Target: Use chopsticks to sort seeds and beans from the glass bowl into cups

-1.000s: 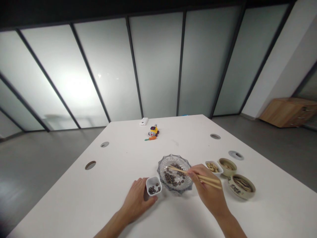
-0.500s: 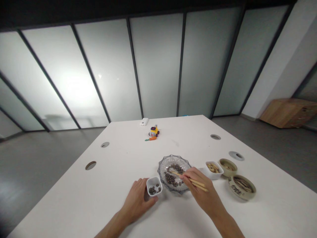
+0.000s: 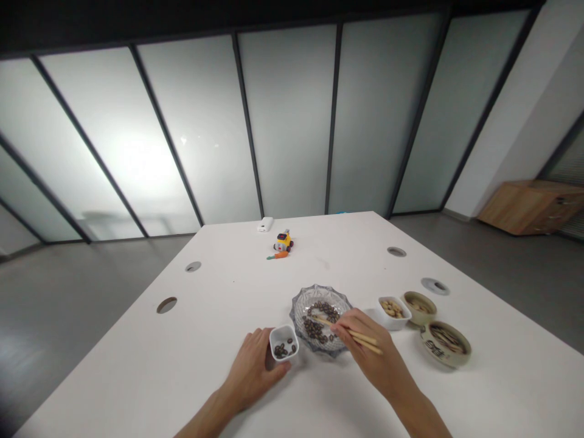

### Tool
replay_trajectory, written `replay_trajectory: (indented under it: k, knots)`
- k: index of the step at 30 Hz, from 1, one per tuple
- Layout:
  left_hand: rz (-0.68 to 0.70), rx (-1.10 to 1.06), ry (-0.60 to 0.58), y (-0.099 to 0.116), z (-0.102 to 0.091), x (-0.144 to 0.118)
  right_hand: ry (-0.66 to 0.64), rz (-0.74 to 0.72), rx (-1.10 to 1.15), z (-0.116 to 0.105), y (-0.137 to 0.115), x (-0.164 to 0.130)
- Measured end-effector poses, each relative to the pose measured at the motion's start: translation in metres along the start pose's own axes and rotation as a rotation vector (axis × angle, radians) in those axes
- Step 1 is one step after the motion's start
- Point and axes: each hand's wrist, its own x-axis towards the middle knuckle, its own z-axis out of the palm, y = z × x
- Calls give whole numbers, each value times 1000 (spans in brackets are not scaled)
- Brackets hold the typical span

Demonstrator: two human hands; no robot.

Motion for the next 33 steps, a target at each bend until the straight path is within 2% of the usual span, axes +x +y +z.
replay_trajectory:
  k: [5, 9, 14, 19, 23, 27, 33]
  knots:
    - [-5, -8, 0, 2, -2, 0, -48, -9, 15, -1, -5, 1]
    - [-9, -4, -5, 1, -1, 0, -33, -27, 14, -1, -7, 2]
    - [6, -16, 9, 1, -1, 0, 90, -42, -10, -6, -10, 4]
    - [2, -13, -2, 1, 0, 0, 214, 19, 35, -11, -11, 6]
    - [-2, -6, -2, 0, 1, 0, 202, 46, 87, -14, -9, 6]
    - [10, -8, 9, -1, 1, 0, 213, 24, -32, -18, -6, 6]
    - [8, 2, 13, -1, 1, 0, 69, 7, -63, -17, -9, 4]
